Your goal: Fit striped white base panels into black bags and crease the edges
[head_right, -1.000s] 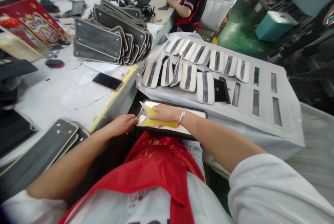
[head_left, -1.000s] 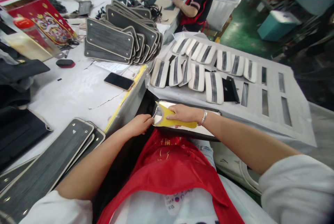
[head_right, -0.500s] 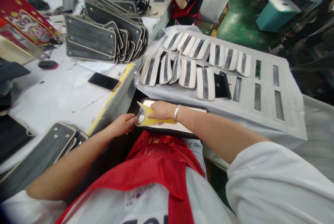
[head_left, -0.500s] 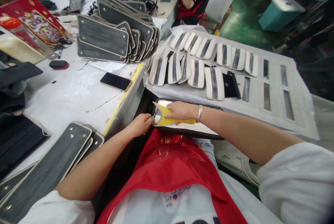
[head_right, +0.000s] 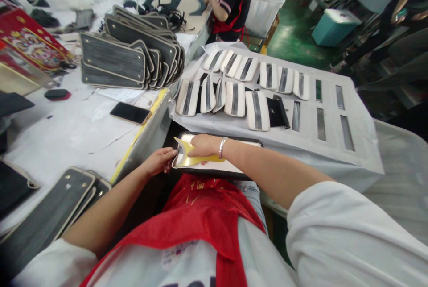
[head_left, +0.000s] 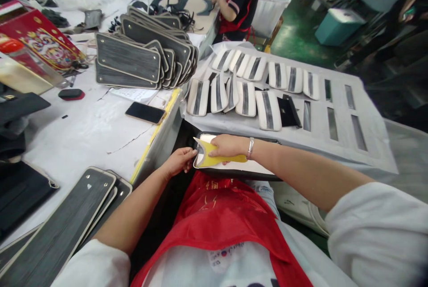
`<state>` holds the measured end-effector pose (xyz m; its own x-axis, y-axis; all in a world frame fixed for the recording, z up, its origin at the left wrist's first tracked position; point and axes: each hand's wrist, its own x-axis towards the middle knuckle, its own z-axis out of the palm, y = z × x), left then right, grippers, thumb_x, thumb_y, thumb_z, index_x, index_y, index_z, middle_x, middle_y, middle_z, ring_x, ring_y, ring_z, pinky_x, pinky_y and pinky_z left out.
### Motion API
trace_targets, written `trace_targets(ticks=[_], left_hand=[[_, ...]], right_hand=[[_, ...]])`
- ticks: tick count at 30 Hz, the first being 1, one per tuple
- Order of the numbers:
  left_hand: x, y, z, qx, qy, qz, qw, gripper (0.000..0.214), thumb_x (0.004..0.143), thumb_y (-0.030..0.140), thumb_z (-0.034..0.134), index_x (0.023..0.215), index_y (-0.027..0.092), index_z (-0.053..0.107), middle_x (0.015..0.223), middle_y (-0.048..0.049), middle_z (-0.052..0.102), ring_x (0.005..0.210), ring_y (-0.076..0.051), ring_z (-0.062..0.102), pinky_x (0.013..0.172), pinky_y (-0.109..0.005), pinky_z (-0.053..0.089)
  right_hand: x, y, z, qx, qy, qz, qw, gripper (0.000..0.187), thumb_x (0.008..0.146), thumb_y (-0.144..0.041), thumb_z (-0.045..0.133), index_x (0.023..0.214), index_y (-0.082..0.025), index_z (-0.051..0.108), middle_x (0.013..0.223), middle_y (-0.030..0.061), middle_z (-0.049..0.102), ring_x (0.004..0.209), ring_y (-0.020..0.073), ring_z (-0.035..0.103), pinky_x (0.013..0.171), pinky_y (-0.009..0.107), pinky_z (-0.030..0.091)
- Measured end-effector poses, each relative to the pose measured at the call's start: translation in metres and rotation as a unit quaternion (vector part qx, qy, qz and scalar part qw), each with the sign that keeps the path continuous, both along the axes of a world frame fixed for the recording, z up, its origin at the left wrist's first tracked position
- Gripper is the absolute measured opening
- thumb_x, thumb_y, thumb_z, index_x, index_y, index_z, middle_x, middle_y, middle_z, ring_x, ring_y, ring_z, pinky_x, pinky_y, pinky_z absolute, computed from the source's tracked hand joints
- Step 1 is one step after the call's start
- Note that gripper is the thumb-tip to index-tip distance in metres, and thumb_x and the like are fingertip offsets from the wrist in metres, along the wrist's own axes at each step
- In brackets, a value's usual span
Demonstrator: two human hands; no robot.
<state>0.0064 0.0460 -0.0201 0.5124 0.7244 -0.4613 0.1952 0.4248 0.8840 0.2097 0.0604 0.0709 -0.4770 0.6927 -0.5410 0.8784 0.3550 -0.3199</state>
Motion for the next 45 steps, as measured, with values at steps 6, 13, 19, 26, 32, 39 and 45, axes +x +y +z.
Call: trace_targets(ticks=[6, 13, 19, 26, 32, 39, 45], left_hand=[[0.002, 0.011, 0.012, 0.010, 0.065, -0.015, 0.998, 0.047, 0.064, 0.056, 0.069, 0.058, 0.018, 0.042, 0.043, 0.0058, 0.046, 0.036, -0.008, 0.047, 0.034, -0.020, 0.043], [0.007, 0.010, 0.015, -0.001, 0.084, 0.015, 0.996, 0.044, 0.062, 0.052, 0.071, 0.059, 0.017, 0.044, 0.044, 0.0057, 0.045, 0.037, -0.008, 0.045, 0.039, -0.025, 0.048], [0.018, 0.002, 0.001, 0.024, 0.041, 0.124, 0.991, 0.037, 0.067, 0.047, 0.070, 0.071, 0.018, 0.047, 0.048, 0.0076, 0.041, 0.037, -0.005, 0.039, 0.035, -0.017, 0.036], [0.006, -0.009, -0.007, 0.009, -0.100, 0.159, 0.982, 0.052, 0.084, 0.052, 0.047, 0.131, 0.031, 0.041, 0.120, -0.0058, 0.055, 0.048, -0.003, 0.044, 0.041, -0.018, 0.037], [-0.003, -0.012, -0.003, -0.029, -0.136, 0.089, 0.986, 0.067, 0.085, 0.069, 0.016, 0.135, 0.033, 0.042, 0.136, -0.0058, 0.047, 0.060, -0.011, 0.054, 0.056, -0.029, 0.048], [-0.004, -0.009, -0.009, 0.016, -0.124, 0.046, 0.991, 0.073, 0.081, 0.069, 0.039, 0.143, 0.031, 0.030, 0.152, 0.0015, 0.025, 0.125, -0.023, 0.045, 0.099, -0.032, 0.041], [-0.003, -0.004, -0.016, 0.082, -0.064, 0.021, 0.994, 0.069, 0.088, 0.061, 0.031, 0.146, 0.025, 0.019, 0.154, 0.0023, 0.016, 0.141, -0.019, 0.015, 0.115, -0.032, 0.011]], right_hand=[[-0.006, 0.002, 0.016, 0.005, -0.009, 0.020, 1.000, 0.036, 0.084, -0.038, 0.053, 0.097, -0.008, 0.067, 0.092, 0.0148, 0.069, 0.079, 0.0223, 0.064, 0.065, 0.026, 0.041], [0.028, -0.041, 0.048, 0.069, 0.115, -0.192, 0.972, 0.025, 0.082, -0.034, 0.056, 0.085, -0.012, 0.066, 0.081, 0.0090, 0.068, 0.074, 0.0206, 0.062, 0.065, 0.025, 0.043], [-0.011, -0.129, -0.007, -0.273, 0.447, -0.518, 0.677, 0.014, 0.083, -0.026, 0.058, 0.085, -0.013, 0.063, 0.074, 0.0034, 0.068, 0.061, 0.0123, 0.061, 0.059, 0.022, 0.048], [-0.078, -0.138, -0.054, -0.337, 0.516, -0.586, 0.526, 0.012, 0.087, -0.023, 0.056, 0.082, -0.012, 0.058, 0.054, -0.0029, 0.056, 0.040, 0.0059, 0.051, 0.037, 0.013, 0.039], [-0.090, -0.126, -0.058, -0.383, 0.542, -0.575, 0.479, 0.013, 0.086, -0.021, 0.059, 0.090, -0.009, 0.059, 0.070, 0.0048, 0.065, 0.052, 0.0095, 0.062, 0.048, 0.016, 0.052], [-0.088, -0.112, -0.057, -0.386, 0.539, -0.584, 0.469, 0.013, 0.087, -0.021, 0.058, 0.089, -0.009, 0.061, 0.072, 0.0062, 0.067, 0.050, 0.0093, 0.062, 0.046, 0.016, 0.052], [-0.082, -0.110, -0.060, -0.415, 0.511, -0.605, 0.448, 0.014, 0.089, -0.018, 0.052, 0.084, -0.009, 0.061, 0.065, 0.0054, 0.066, 0.047, 0.0102, 0.061, 0.045, 0.017, 0.051]])
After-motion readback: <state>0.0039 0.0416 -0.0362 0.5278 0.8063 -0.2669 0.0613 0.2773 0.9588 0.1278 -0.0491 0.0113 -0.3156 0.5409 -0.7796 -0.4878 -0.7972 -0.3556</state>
